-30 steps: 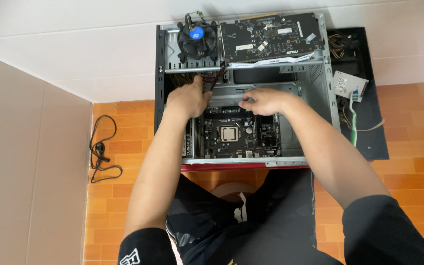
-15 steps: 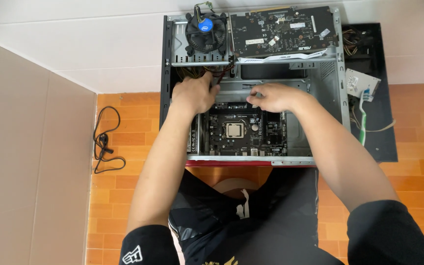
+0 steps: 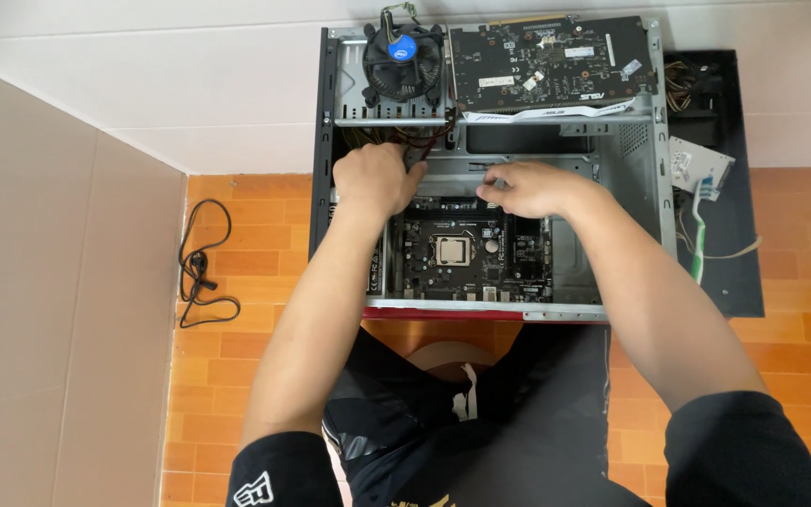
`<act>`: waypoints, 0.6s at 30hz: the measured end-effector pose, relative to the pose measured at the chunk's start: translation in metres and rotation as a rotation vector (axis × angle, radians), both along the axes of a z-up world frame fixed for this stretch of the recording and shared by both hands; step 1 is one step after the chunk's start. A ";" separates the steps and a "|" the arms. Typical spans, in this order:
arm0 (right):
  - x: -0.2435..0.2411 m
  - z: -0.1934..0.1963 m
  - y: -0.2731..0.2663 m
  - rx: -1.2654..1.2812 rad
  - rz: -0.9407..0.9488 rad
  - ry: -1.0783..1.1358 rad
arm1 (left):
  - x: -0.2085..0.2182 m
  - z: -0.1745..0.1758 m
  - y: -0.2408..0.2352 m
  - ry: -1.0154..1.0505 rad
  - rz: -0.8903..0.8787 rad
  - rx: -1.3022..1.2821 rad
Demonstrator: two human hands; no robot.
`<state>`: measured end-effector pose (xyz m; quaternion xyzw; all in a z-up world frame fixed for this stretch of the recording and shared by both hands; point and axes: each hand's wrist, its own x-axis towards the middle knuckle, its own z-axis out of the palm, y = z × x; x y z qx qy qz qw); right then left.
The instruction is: The person works inside an open computer case, using a screwdriver to remove screws from the motherboard and power supply. They disconnect cables, remove the motherboard, and then reinstall it, securing it with screws and reconnecting the power cables.
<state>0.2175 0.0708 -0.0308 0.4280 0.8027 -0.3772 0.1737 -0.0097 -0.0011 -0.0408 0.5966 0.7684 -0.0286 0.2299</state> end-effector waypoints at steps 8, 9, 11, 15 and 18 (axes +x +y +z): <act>0.000 0.004 -0.004 -0.005 0.012 -0.020 | 0.009 -0.030 0.015 0.164 0.006 0.051; -0.001 0.004 -0.003 -0.002 0.015 -0.019 | 0.009 -0.030 0.014 0.165 0.010 0.053; -0.002 0.006 -0.002 -0.014 0.013 -0.027 | 0.007 -0.030 0.014 0.171 0.008 0.062; 0.000 -0.004 0.003 -0.001 0.019 -0.013 | 0.011 -0.027 0.010 0.181 0.012 0.097; 0.001 -0.008 0.004 0.007 0.032 -0.016 | 0.010 -0.009 0.004 0.177 -0.022 -0.004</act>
